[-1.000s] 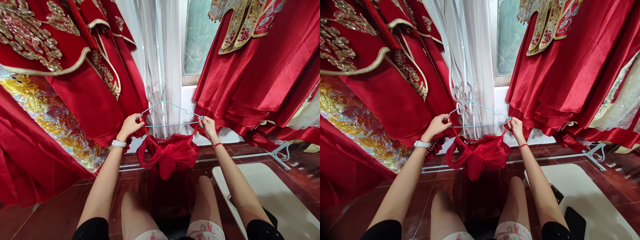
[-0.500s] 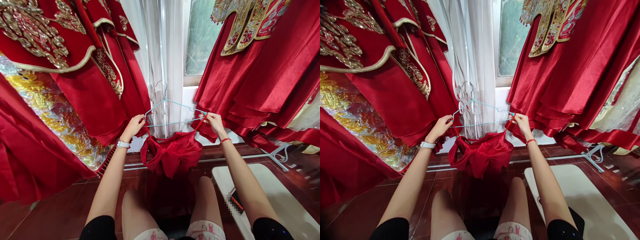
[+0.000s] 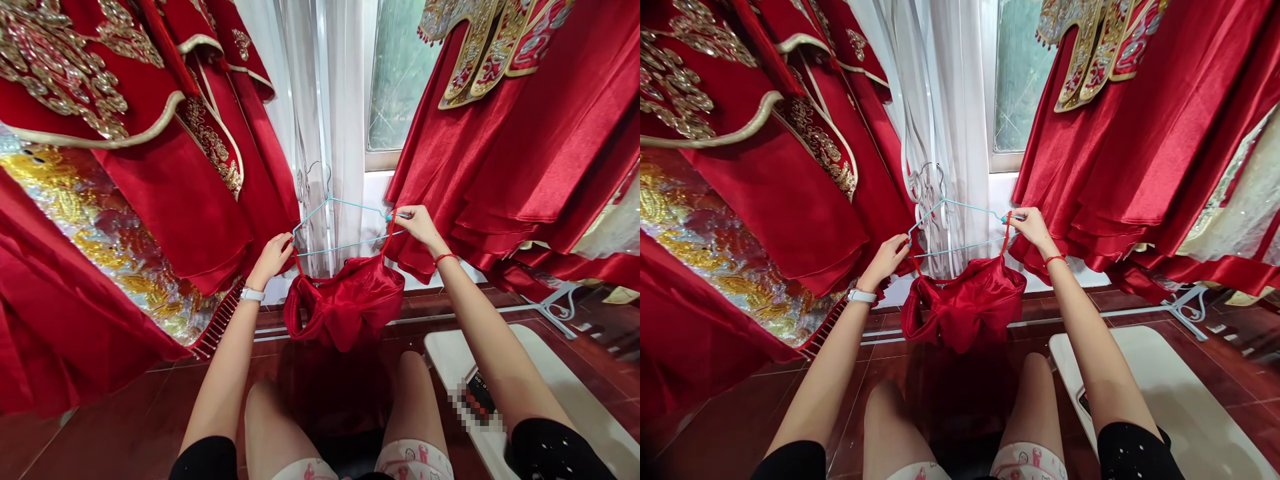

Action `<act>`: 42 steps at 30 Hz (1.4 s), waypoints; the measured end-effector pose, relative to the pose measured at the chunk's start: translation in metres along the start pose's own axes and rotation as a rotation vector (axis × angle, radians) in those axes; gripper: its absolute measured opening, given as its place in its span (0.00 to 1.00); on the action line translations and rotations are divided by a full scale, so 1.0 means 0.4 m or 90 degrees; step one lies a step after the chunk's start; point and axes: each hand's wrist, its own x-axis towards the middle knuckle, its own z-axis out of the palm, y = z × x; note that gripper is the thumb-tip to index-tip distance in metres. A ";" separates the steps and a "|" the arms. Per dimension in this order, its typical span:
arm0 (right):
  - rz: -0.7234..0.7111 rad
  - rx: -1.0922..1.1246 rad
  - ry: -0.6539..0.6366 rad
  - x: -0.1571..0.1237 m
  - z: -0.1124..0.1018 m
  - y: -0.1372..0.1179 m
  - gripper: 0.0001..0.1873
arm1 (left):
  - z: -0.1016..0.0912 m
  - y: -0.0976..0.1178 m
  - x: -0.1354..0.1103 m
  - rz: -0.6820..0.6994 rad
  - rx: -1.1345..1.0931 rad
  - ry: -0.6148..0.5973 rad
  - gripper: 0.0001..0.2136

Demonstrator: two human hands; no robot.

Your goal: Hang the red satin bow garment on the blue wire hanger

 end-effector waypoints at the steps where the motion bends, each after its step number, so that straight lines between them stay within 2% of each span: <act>1: -0.008 -0.002 0.001 -0.003 0.000 -0.002 0.23 | 0.004 0.001 -0.001 -0.004 0.000 0.002 0.10; 3: -0.026 -0.014 0.000 -0.005 -0.001 -0.008 0.22 | 0.014 0.005 -0.003 -0.013 0.000 0.006 0.09; 5: -0.046 -0.049 -0.005 -0.003 -0.004 -0.018 0.16 | 0.023 0.008 -0.005 -0.018 -0.009 0.005 0.09; 7: -0.059 -0.110 -0.015 0.001 -0.007 -0.031 0.11 | 0.030 0.009 -0.006 -0.017 -0.019 0.004 0.08; 10: -0.053 -0.215 -0.054 -0.002 -0.005 -0.053 0.10 | 0.036 0.008 -0.009 -0.020 -0.019 0.020 0.08; 13: -0.077 -0.322 -0.078 -0.023 0.015 -0.071 0.17 | 0.043 0.010 -0.012 -0.028 0.007 0.028 0.09; 16: -0.122 -0.458 -0.038 -0.043 0.047 -0.075 0.23 | 0.059 0.019 -0.015 -0.056 0.054 0.034 0.10; 20: -0.145 -0.587 0.011 -0.048 0.079 -0.058 0.25 | 0.081 0.032 -0.028 -0.102 0.055 0.071 0.22; 23: -0.150 -0.588 0.016 -0.045 0.086 -0.040 0.29 | 0.097 0.036 -0.076 -0.111 0.024 0.129 0.33; 26: -0.153 -0.569 0.015 -0.047 0.090 -0.026 0.31 | 0.127 0.038 -0.168 -0.193 0.030 0.166 0.40; 28: -0.158 -0.561 0.018 -0.049 0.092 -0.022 0.32 | 0.153 0.040 -0.239 -0.283 0.030 0.134 0.46; 31: -0.155 -0.568 0.015 -0.052 0.094 -0.021 0.33 | 0.176 0.040 -0.323 -0.383 0.037 -0.003 0.49; 34: -0.152 -0.568 0.013 -0.055 0.094 -0.026 0.28 | 0.163 0.026 -0.361 -0.423 0.051 -0.140 0.42; 36: -0.154 -0.547 0.022 -0.055 0.094 -0.030 0.23 | 0.139 0.007 -0.364 -0.419 0.051 -0.174 0.32; 39: -0.153 -0.512 0.035 -0.053 0.091 -0.033 0.19 | 0.100 -0.034 -0.349 -0.399 0.010 -0.140 0.15; 42: -0.155 -0.492 0.035 -0.049 0.088 -0.030 0.20 | 0.068 -0.071 -0.314 -0.441 -0.131 -0.030 0.07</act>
